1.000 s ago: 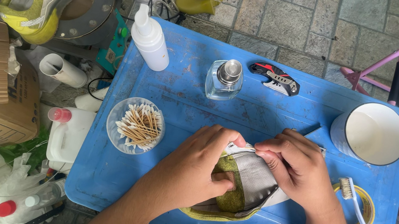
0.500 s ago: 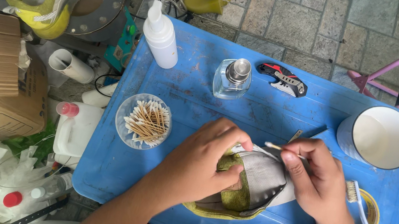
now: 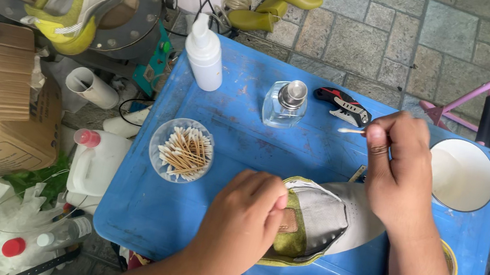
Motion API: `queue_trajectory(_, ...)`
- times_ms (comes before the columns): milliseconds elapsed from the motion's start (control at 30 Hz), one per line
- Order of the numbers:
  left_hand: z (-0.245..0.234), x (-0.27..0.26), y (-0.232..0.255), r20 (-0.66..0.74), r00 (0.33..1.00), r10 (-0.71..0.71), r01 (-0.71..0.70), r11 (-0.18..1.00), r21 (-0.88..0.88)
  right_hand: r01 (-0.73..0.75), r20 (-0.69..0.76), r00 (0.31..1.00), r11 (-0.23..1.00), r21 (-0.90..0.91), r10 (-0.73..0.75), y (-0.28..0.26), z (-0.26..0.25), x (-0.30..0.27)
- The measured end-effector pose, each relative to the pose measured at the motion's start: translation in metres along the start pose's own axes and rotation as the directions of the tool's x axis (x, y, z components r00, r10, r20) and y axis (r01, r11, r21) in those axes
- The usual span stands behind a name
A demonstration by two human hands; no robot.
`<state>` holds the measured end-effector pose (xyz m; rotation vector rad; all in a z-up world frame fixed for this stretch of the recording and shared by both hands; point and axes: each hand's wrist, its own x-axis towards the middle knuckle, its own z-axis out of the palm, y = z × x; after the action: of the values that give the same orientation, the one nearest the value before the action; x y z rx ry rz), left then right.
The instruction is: The person cleans a white and green shoe using a cloth, a toothbrush, and cotton swabs. They wipe the shoe's exterior and interior, scrub the tongue with a toothbrush, and use cotton swabs to clean the eyelets and seams.
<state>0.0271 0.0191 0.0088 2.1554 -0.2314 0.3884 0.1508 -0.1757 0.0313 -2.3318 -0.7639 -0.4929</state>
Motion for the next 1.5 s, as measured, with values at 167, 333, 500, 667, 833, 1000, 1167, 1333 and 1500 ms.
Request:
queue_trajectory(167,0.003,0.010,-0.005,0.002,0.992,0.129,-0.129,0.992,-0.015,-0.493,0.231,0.865,0.842,0.219,0.446,0.001,0.009,-0.002)
queue_trajectory(333,-0.006,0.010,-0.004,-0.013,0.977,0.211,-0.211,0.975,-0.073,-0.163,0.145,0.981,0.955,0.249,0.130,-0.006,0.017,-0.003)
queue_trajectory(500,-0.049,-0.002,-0.015,-0.092,0.993,0.069,-0.065,0.997,0.052,-0.134,0.205,0.973,0.981,0.137,0.104,-0.010,0.019,-0.002)
queue_trajectory(667,-0.090,0.007,-0.055,-0.095,0.989,-0.115,0.149,0.792,0.592,-0.057,0.304,0.951,0.998,-0.031,0.064,-0.004,0.021,-0.004)
queue_trajectory(833,-0.091,0.014,-0.071,0.002,0.979,-0.202,0.137,0.671,0.729,-0.186,0.377,0.892,0.963,-0.197,0.250,0.003,0.029,-0.006)
queue_trajectory(1000,-0.085,0.017,-0.074,0.118,0.940,-0.320,0.065,0.509,0.858,-0.166,0.288,0.934,0.971,-0.174,0.211,0.009,0.023,-0.009)
queue_trajectory(1167,-0.098,0.013,-0.055,0.012,0.988,-0.157,0.086,0.601,0.795,-0.270,0.257,0.938,0.955,0.126,0.232,0.006,0.016,-0.018)
queue_trajectory(1333,-0.110,0.016,-0.024,0.026,0.971,-0.238,0.123,0.590,0.798,-0.137,0.166,0.982,0.952,0.272,0.094,-0.009,0.010,-0.024)
queue_trajectory(1500,-0.070,0.023,0.003,-0.115,0.991,-0.070,0.115,0.880,0.460,-0.055,0.195,0.981,0.934,0.354,-0.017,-0.030,0.010,-0.024)
